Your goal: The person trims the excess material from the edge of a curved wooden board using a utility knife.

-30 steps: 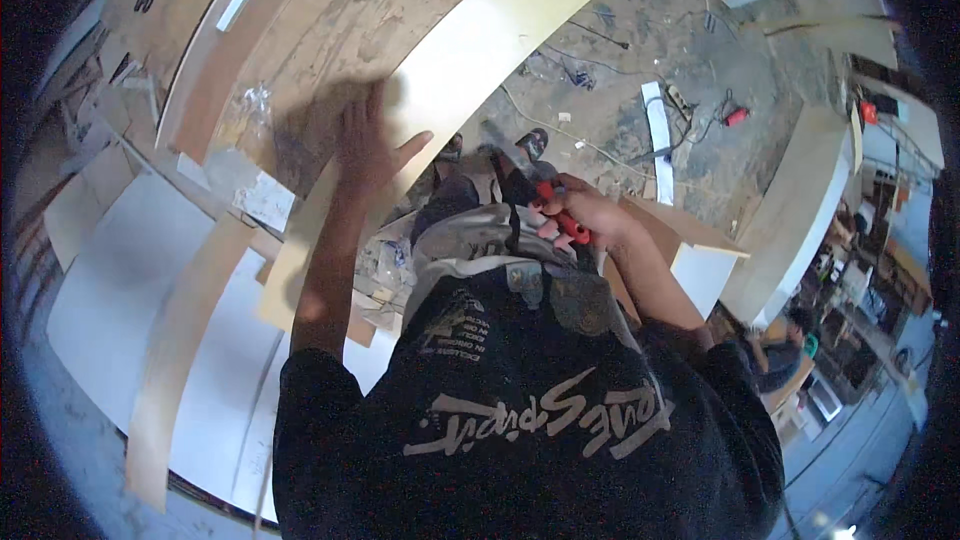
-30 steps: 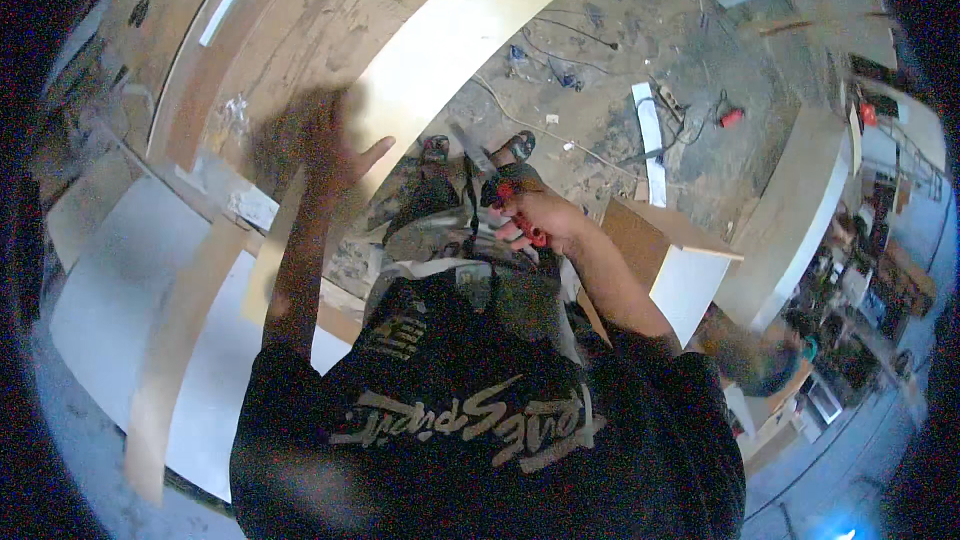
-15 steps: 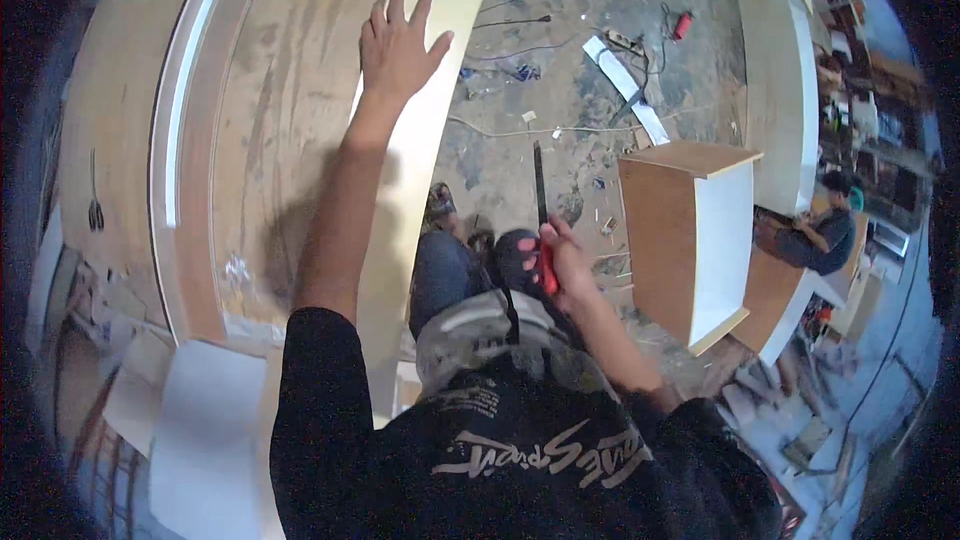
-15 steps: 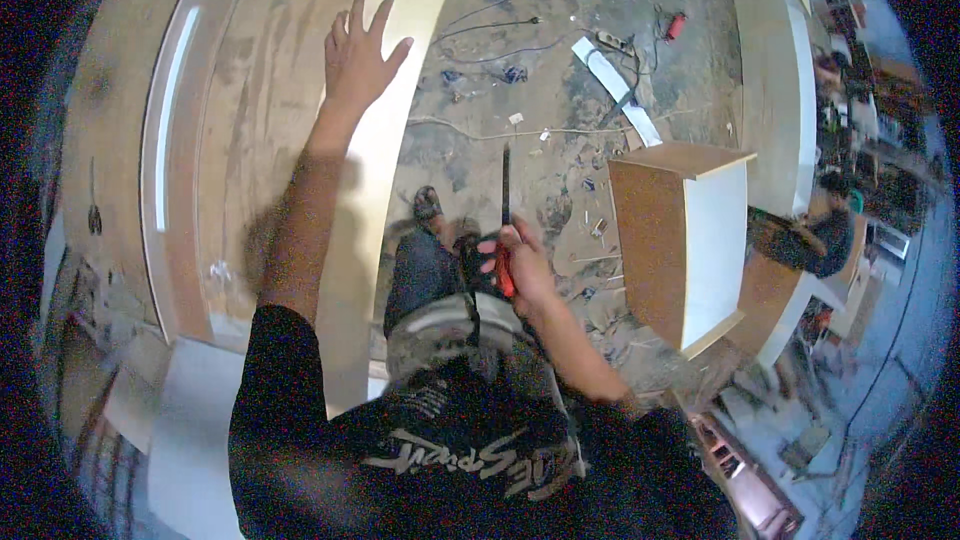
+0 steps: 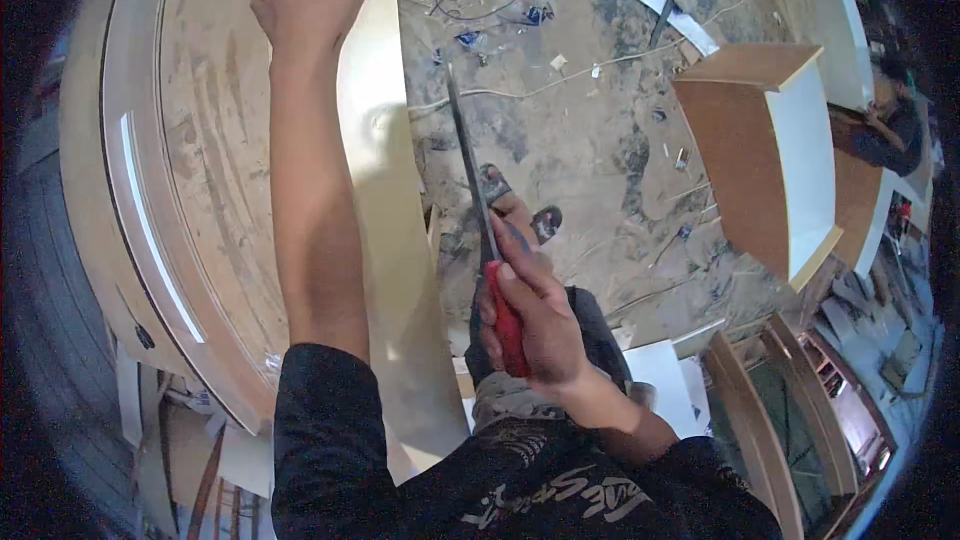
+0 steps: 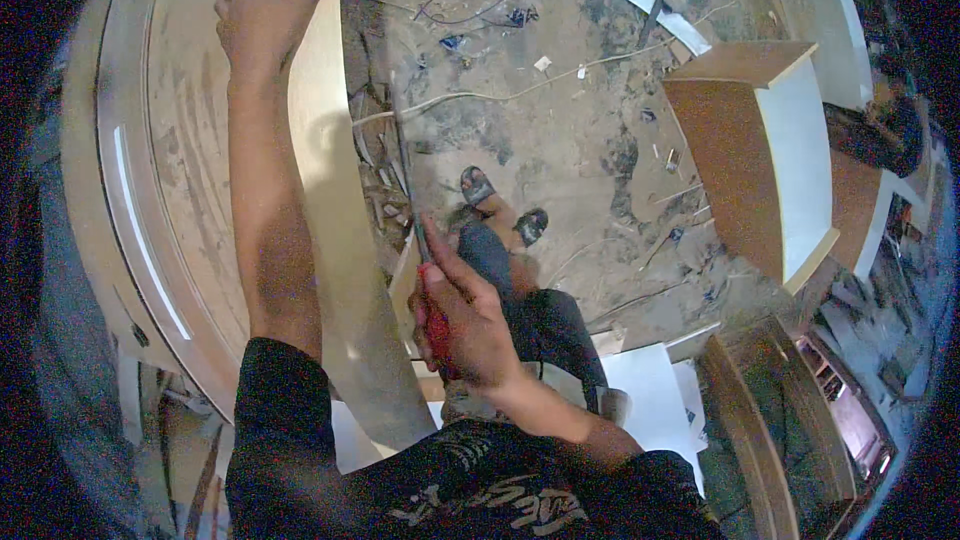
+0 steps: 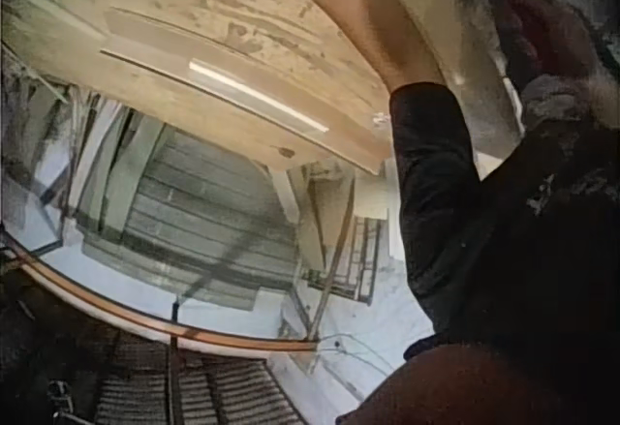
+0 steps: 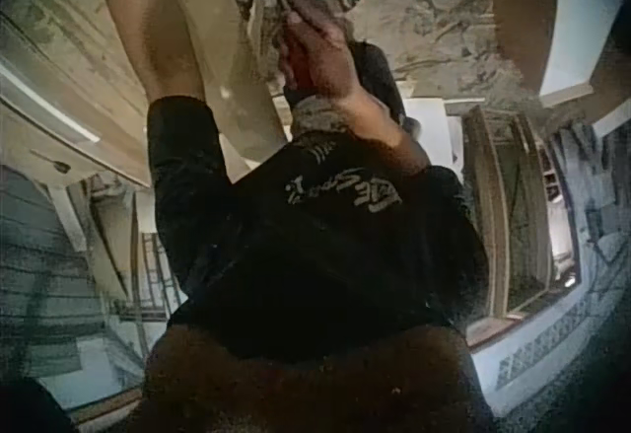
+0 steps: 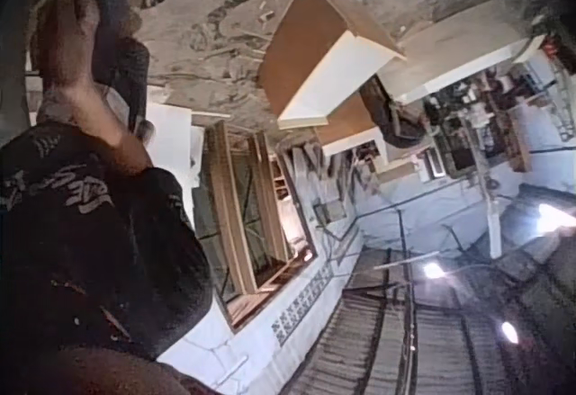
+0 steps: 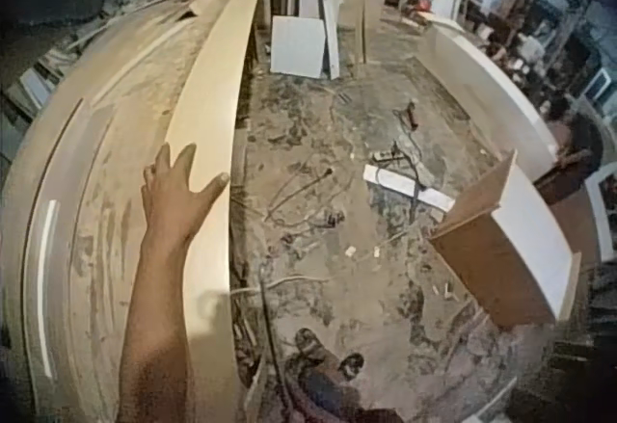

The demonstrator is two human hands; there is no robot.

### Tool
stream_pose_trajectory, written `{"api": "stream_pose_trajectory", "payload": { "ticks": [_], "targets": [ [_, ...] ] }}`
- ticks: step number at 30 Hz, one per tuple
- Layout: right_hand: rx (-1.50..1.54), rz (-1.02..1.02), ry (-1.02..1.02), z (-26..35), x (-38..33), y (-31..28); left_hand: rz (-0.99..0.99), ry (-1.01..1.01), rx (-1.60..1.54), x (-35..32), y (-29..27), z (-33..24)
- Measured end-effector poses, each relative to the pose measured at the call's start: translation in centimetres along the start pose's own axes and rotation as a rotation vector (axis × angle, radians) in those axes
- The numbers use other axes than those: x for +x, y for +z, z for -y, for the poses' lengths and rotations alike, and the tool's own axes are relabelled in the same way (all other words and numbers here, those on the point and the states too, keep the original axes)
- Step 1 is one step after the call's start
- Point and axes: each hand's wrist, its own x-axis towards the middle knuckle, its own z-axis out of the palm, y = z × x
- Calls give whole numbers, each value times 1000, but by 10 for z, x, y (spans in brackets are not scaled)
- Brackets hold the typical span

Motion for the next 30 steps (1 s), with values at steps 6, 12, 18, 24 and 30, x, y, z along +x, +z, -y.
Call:
{"api": "stream_pose_trajectory", "payload": {
  "ticks": [6, 12, 18, 24, 30],
  "targets": [
    [-45, -12, 29, 17, -3, 39, -33, 131, -96, 3, 10, 2],
    [-39, 14, 63, 34, 16, 69, 281, 429, -202, 17, 19, 10],
    [-44, -28, 154, 52, 19, 99, 382, 303, 83, 0, 2, 29],
    [17, -113, 180, 64, 21, 106, 403, 35, 250, -22, -2, -13],
    [61, -169, 155, 57, 25, 118, 385, 1, 399, -20, 5, -16]
  ]
}}
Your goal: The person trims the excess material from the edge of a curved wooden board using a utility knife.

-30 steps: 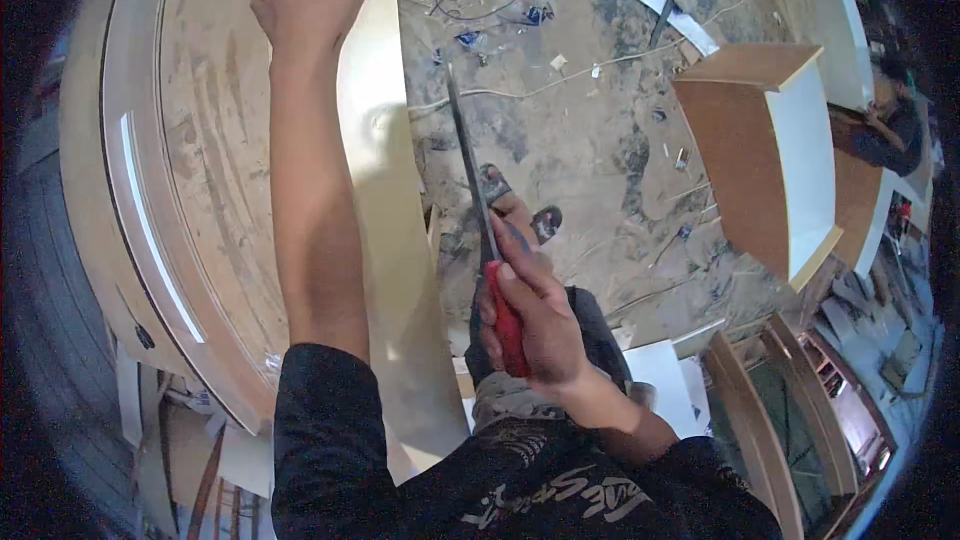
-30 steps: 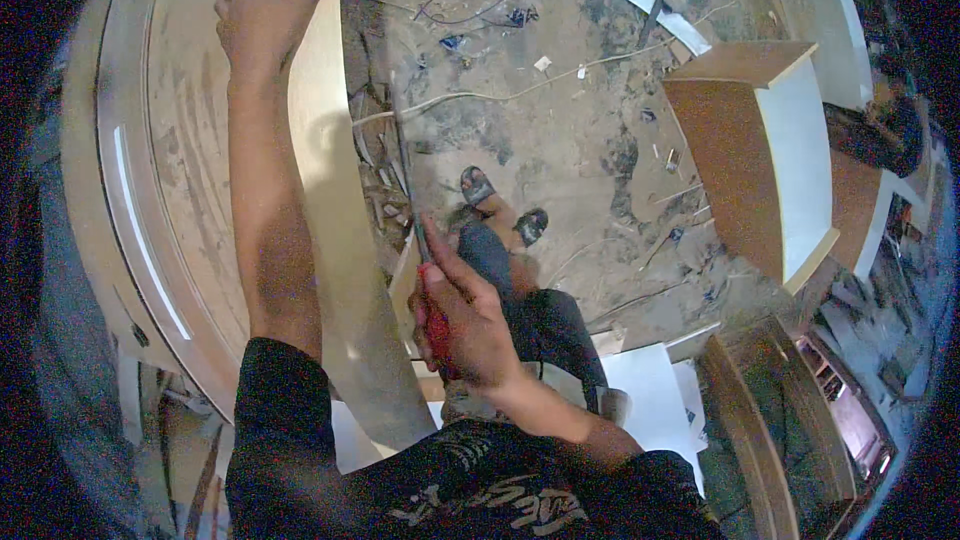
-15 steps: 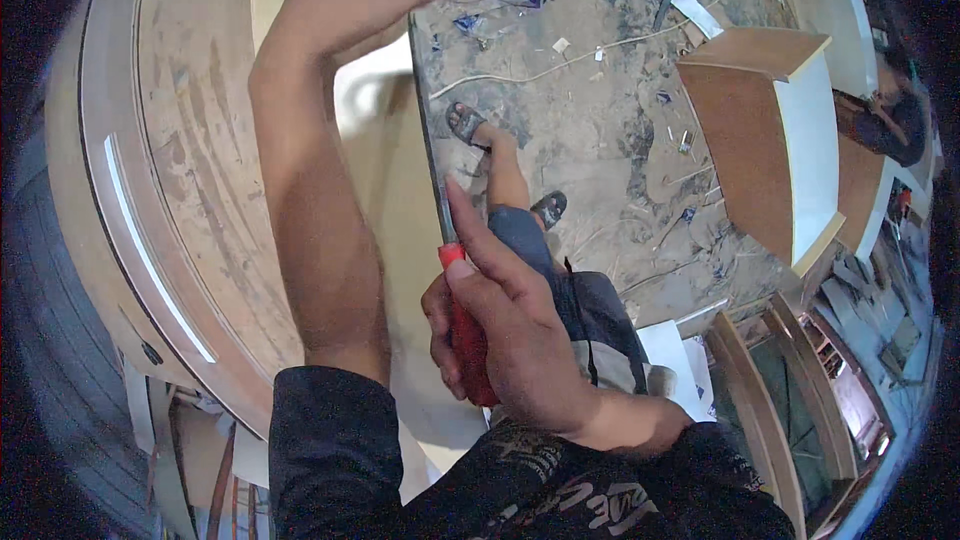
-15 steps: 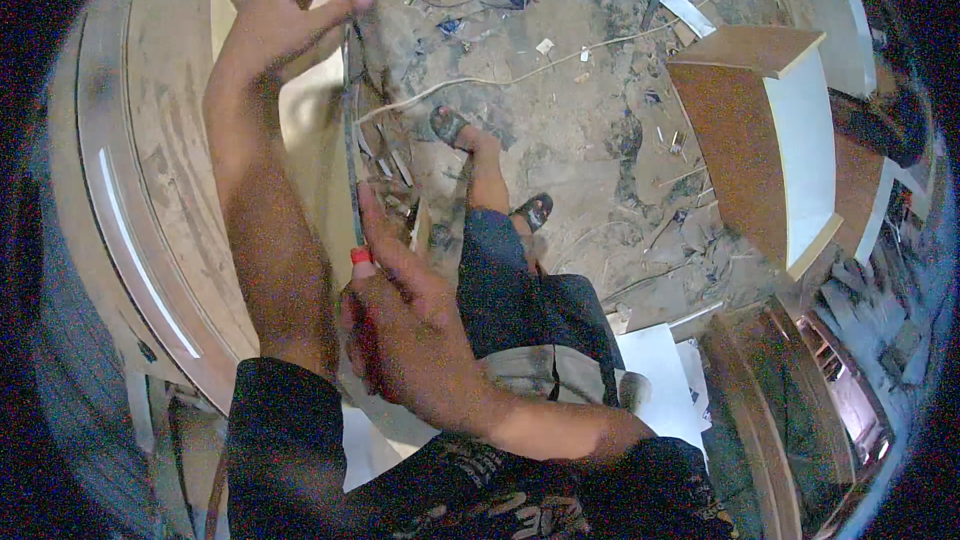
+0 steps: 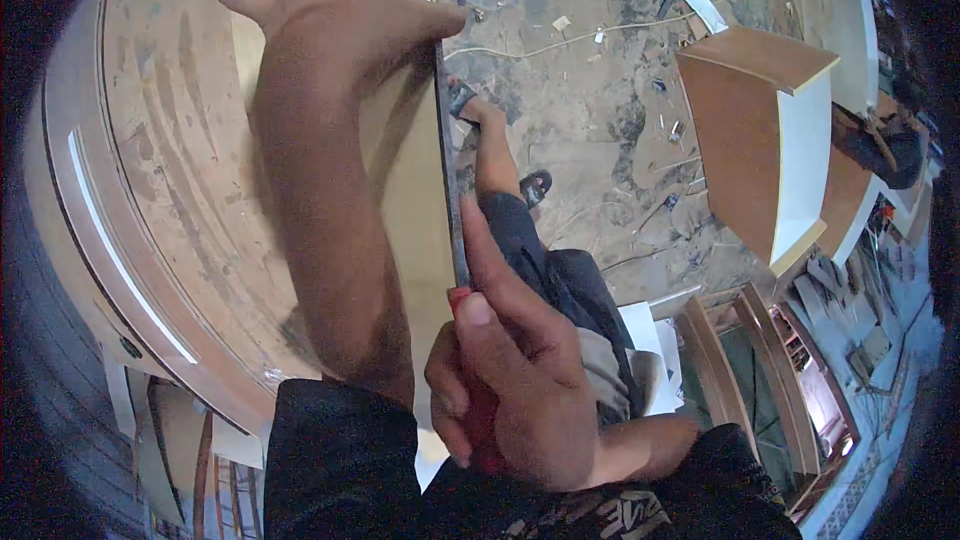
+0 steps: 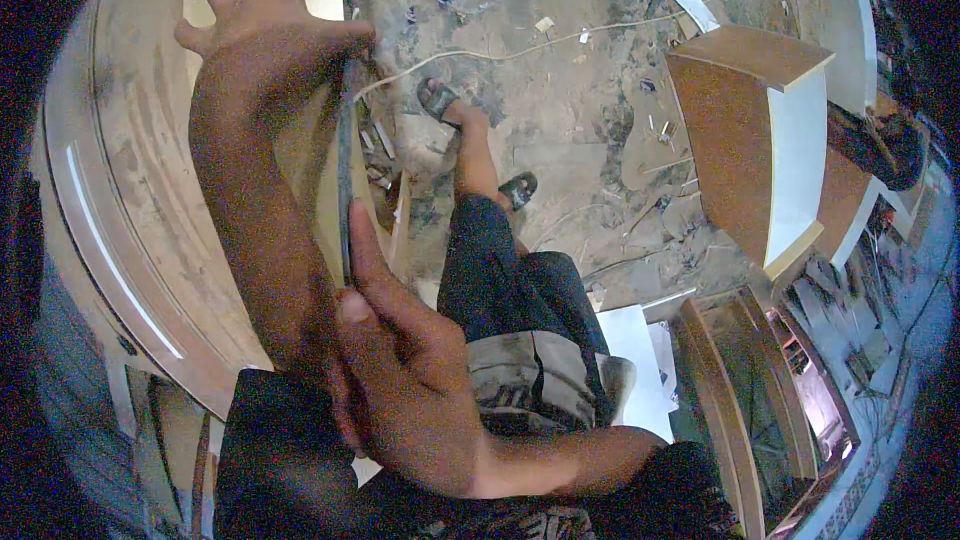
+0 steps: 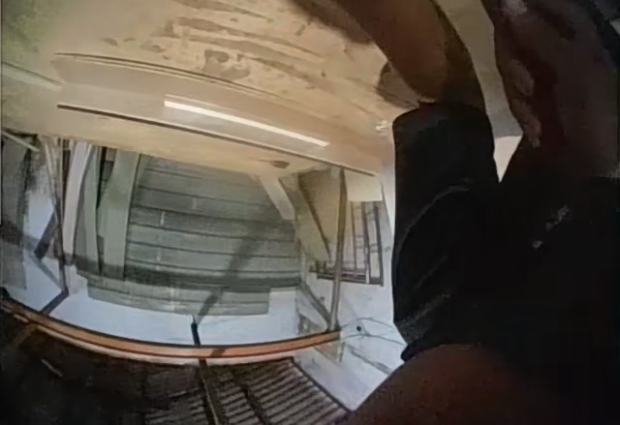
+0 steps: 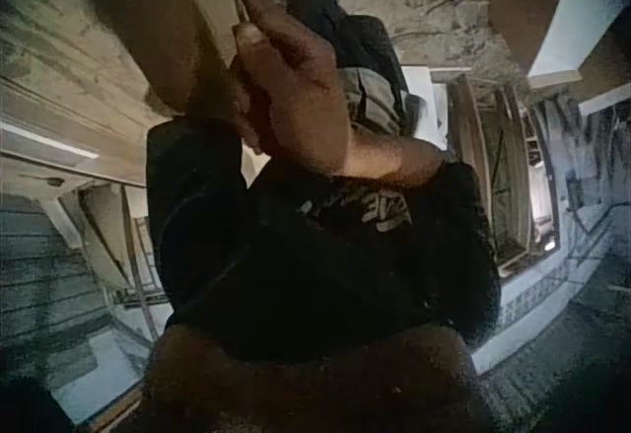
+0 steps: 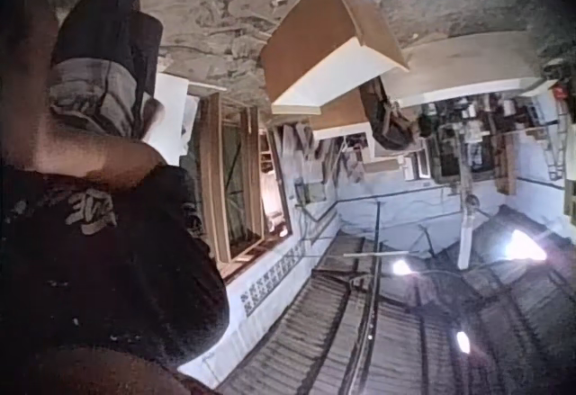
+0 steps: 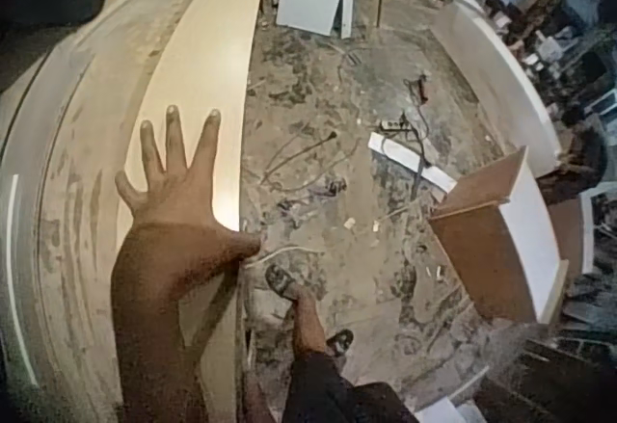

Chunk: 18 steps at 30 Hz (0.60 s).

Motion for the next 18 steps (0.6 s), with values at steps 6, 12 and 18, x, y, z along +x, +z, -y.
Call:
{"api": "stream_pose_trajectory", "payload": {
  "ticks": [6, 12, 18],
  "targets": [
    [17, 67, -61, -3, 10, 1, -2, -35, 76, 3, 9, -1],
    [-166, 96, -156, 1, 34, -2, -118, -40, 98, -1, 9, 7],
    [-161, 14, -247, 22, 69, -10, -175, 106, -51, -3, 25, -12]
  ]
}}
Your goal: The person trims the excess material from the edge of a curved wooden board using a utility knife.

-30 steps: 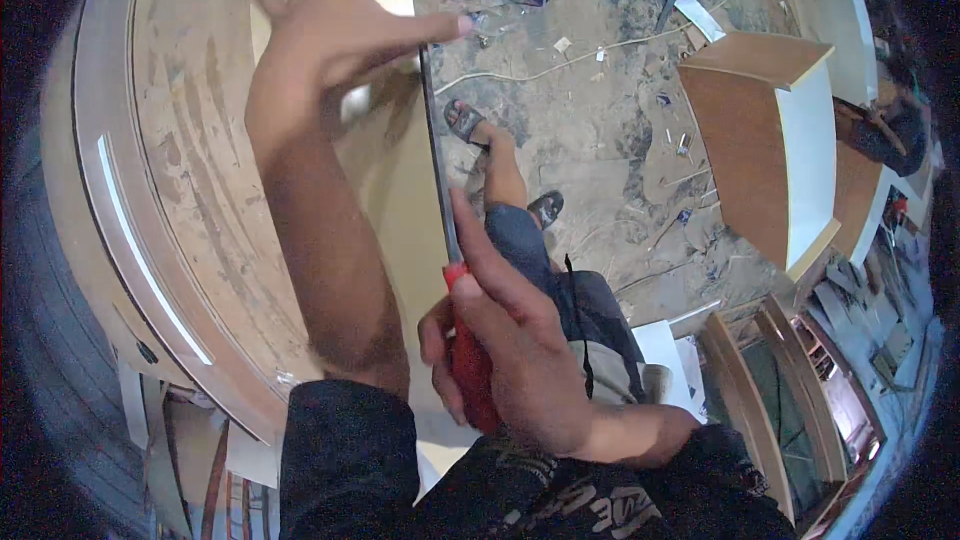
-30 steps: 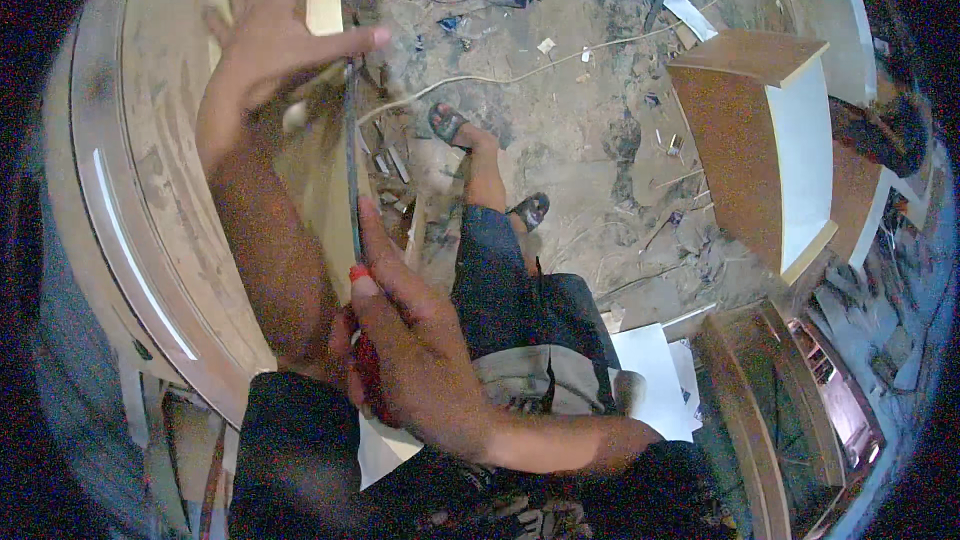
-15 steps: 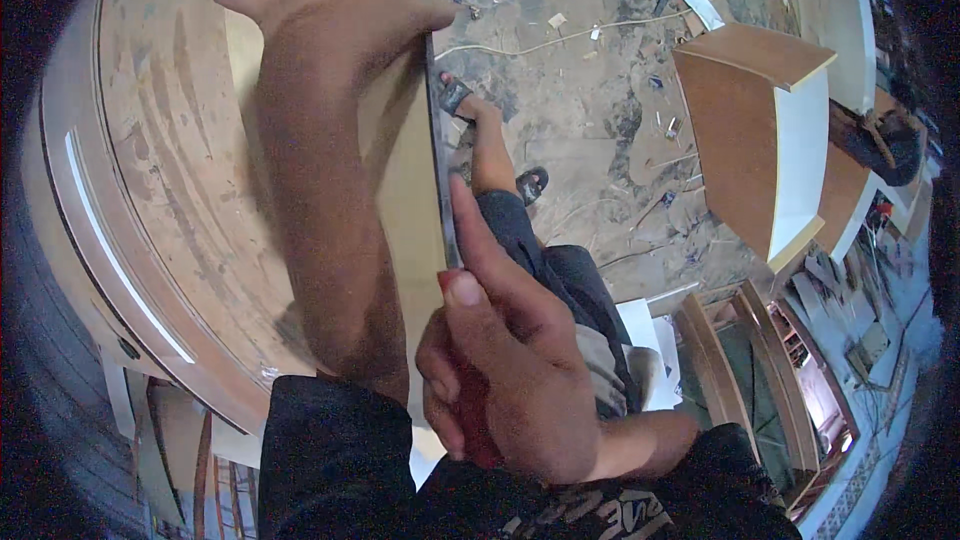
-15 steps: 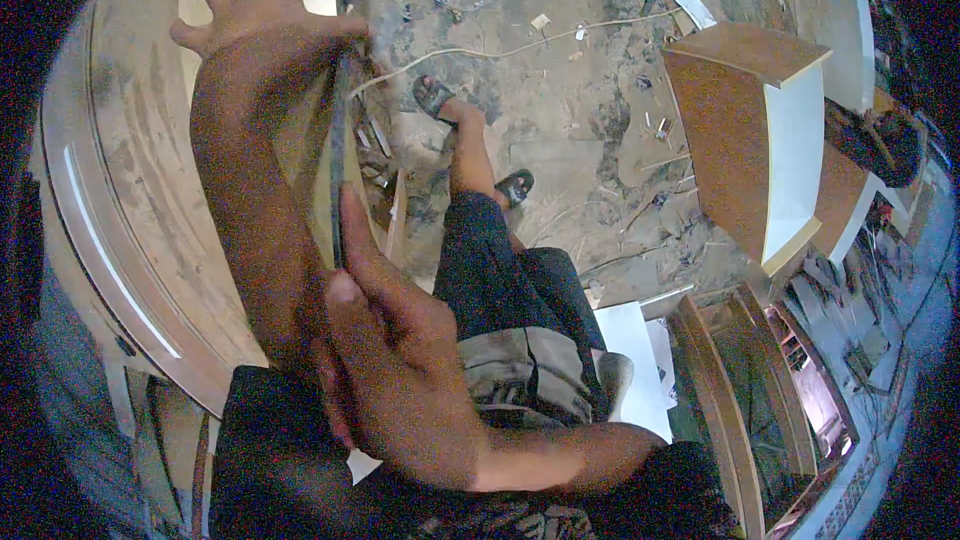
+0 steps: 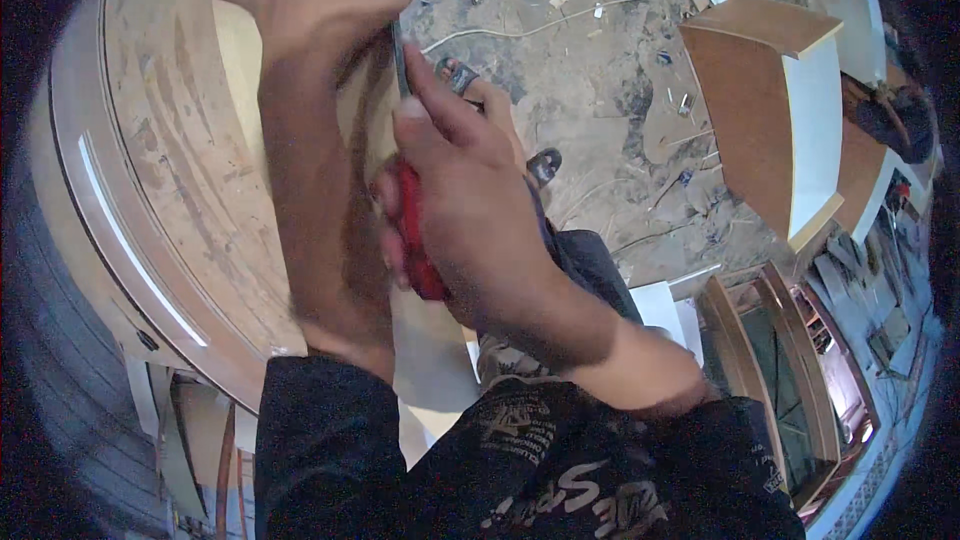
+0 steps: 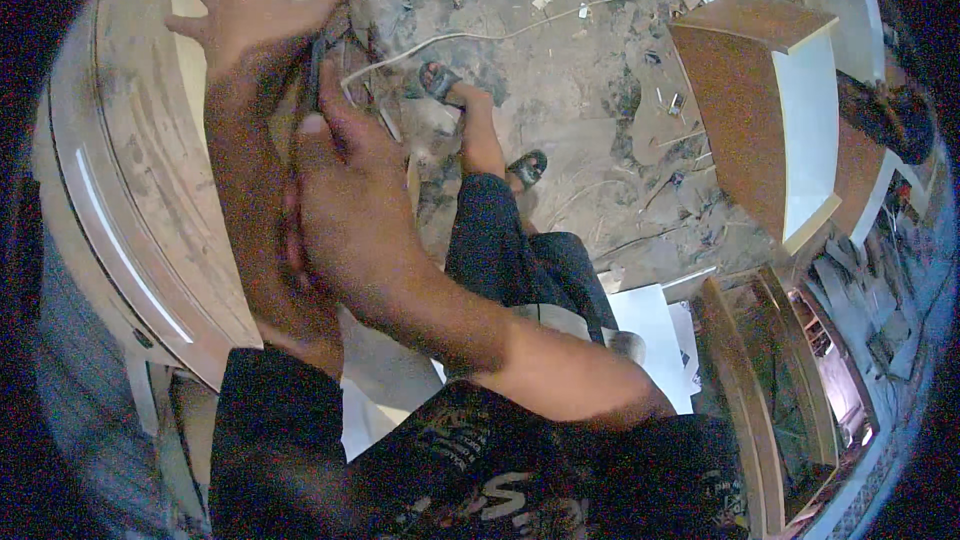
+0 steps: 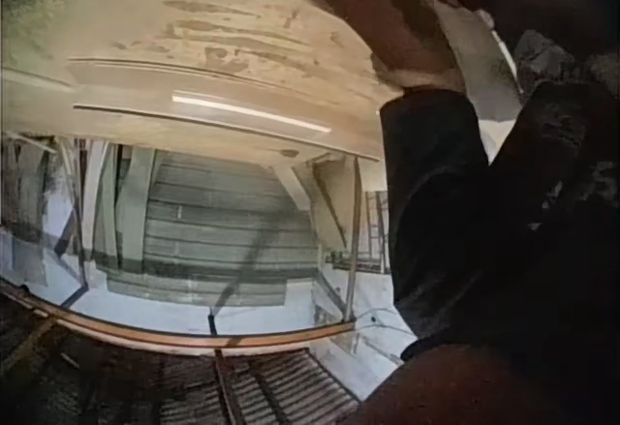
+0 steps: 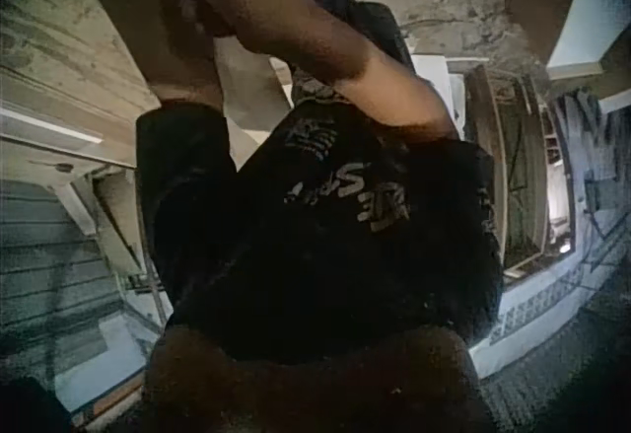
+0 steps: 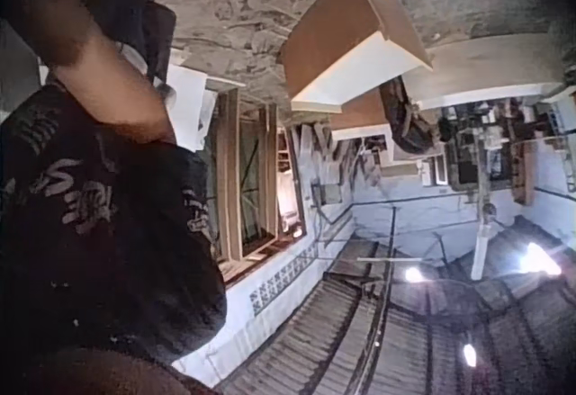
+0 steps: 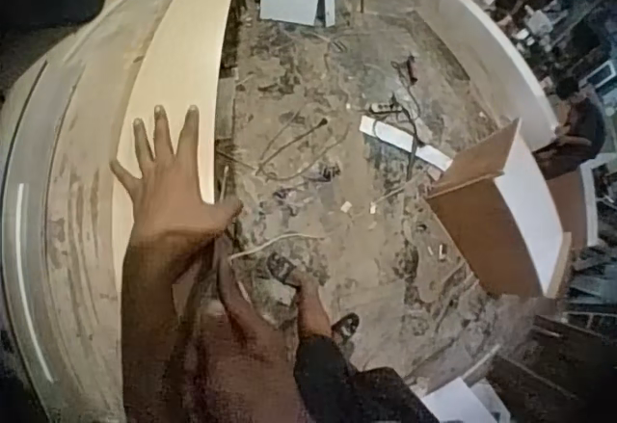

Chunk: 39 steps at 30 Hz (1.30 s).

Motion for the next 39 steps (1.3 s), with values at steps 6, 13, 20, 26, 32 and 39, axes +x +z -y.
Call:
{"api": "stream_pose_trajectory", "payload": {
  "ticks": [6, 13, 20, 26, 32, 39],
  "targets": [
    [211, 22, 229, 7, -54, -2, 164, 233, -243, -9, -12, 48],
    [179, 13, 196, 20, -51, 3, 191, 395, -372, -22, -23, 49],
    [115, -53, 302, 32, -61, 19, 432, 495, -446, -27, -61, 62],
    [83, -123, 307, 32, -52, 30, 487, 444, -459, -30, -61, 60],
    [-36, -48, 35, -4, -19, 10, 558, 459, -515, -15, -62, 60],
    [-106, -79, 114, 5, -8, 7, 356, 411, -439, -30, -46, 48]
  ]
}}
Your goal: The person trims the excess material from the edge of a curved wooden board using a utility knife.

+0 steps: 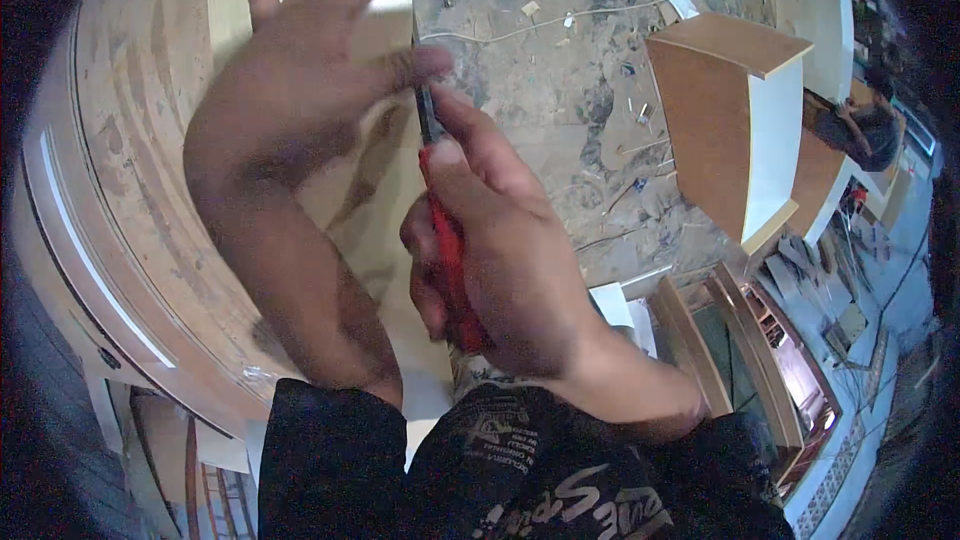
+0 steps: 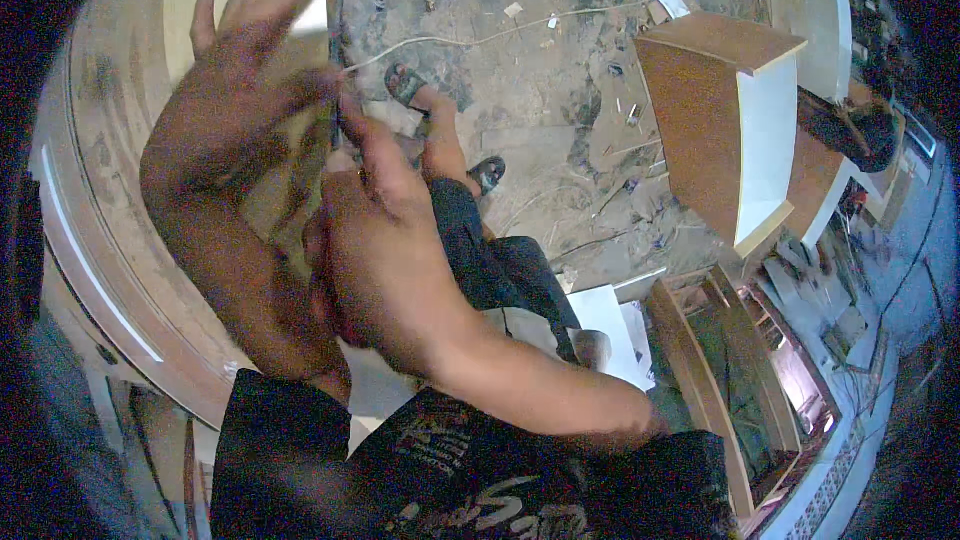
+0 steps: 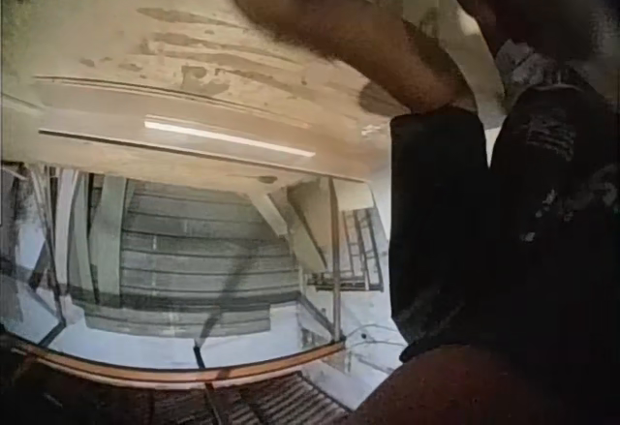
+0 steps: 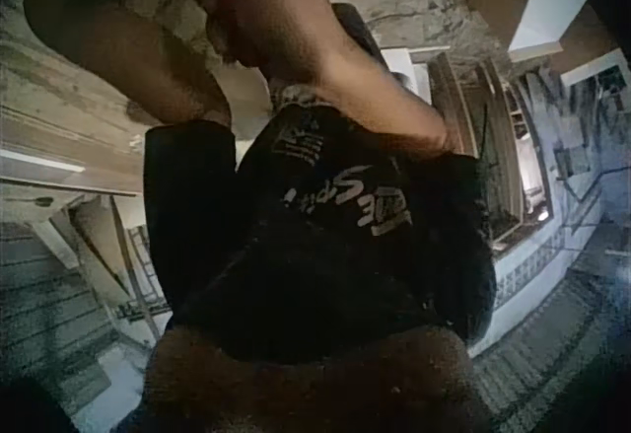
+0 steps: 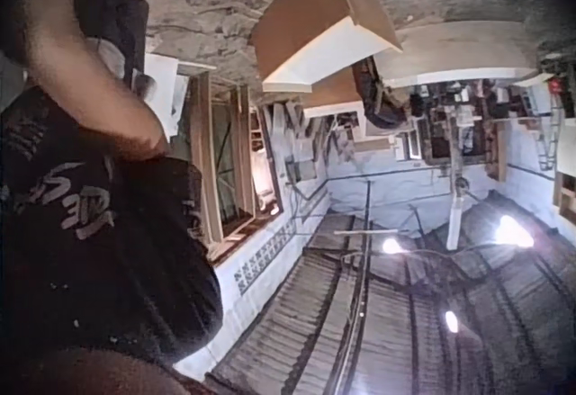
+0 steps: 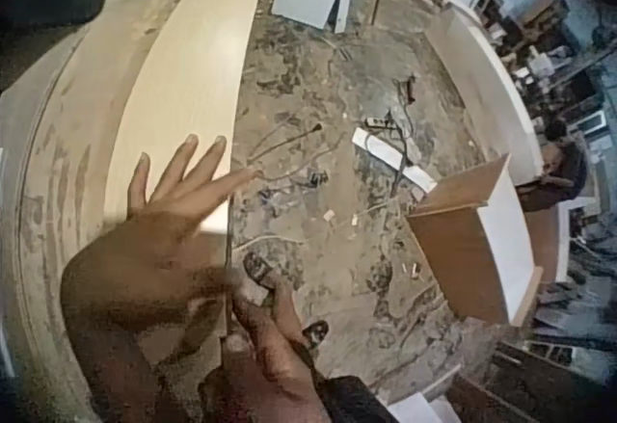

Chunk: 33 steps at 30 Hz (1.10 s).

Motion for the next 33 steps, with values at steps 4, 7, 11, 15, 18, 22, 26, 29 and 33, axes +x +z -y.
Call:
{"api": "stream_pose_trajectory", "payload": {
  "ticks": [4, 7, 11, 15, 18, 22, 26, 29, 33],
  "targets": [
    [205, 19, 149, 13, -43, 1, -282, -56, -477, 9, 22, 32],
    [131, 34, 197, 9, -54, 3, -297, 36, -244, 1, 38, 34],
    [-71, 47, -137, -14, -21, -2, -289, 448, 158, 12, 40, 61],
    [-95, 54, -115, -6, -10, -5, -431, 290, -125, 11, 32, 18],
    [-78, 71, -2, -3, -17, -11, -583, 226, -252, 4, 28, 28],
    [74, 77, 105, 4, -39, -11, -840, -229, -310, 2, 40, 76],
    [40, 30, 37, -9, -19, -5, -833, -416, -201, 4, 36, 54],
    [-67, 89, -6, -1, -8, -1, -873, -282, -368, 7, 30, 49],
    [-78, 142, 196, 29, -41, -12, -854, -275, -452, -8, 27, 54]
  ]
}}
